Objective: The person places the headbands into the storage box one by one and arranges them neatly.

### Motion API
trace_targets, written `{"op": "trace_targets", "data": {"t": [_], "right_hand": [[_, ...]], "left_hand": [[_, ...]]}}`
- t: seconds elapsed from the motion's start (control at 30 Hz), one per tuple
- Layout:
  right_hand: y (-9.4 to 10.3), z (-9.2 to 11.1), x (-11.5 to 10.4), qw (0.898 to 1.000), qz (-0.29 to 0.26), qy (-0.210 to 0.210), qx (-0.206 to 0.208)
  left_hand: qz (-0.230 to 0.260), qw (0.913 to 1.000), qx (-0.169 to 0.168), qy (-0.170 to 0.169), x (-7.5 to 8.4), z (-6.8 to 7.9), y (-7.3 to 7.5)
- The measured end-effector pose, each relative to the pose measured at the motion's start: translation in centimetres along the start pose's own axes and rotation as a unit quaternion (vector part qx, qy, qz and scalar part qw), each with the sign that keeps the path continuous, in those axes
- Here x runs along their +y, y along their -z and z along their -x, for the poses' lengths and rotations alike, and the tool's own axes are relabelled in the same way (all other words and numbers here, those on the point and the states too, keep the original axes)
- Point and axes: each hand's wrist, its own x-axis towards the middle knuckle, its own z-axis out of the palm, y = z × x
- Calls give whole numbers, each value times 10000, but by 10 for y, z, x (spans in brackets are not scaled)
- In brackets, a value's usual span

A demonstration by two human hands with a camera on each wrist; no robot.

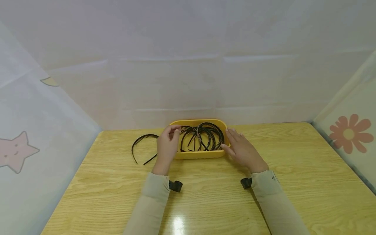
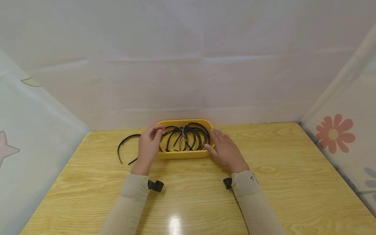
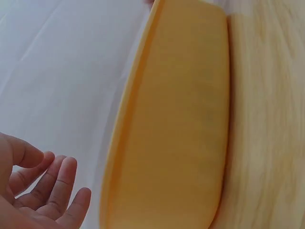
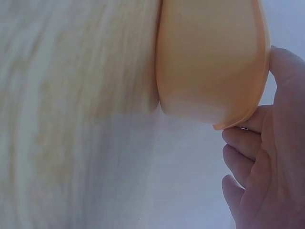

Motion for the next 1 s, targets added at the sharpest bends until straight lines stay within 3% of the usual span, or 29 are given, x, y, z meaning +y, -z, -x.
{"op": "trace_targets", "data": {"t": [0.27, 0.6, 0.8, 1.0], "right_hand": [[0, 1, 0, 10000, -2, -24, -41], [1, -3, -3, 10000, -57, 47, 2], [1, -4, -3, 10000, -70, 55, -39], [0, -3, -2, 10000, -50, 12, -52]], "left_hand": [[-614, 9981, 80, -33, -4, -3, 30], [-1664, 9833, 739, 43, -31, -9, 67], [-1831, 9789, 779, 464, -45, -9, 83], [-2119, 9671, 464, 1333, -56, -4, 95]]}}
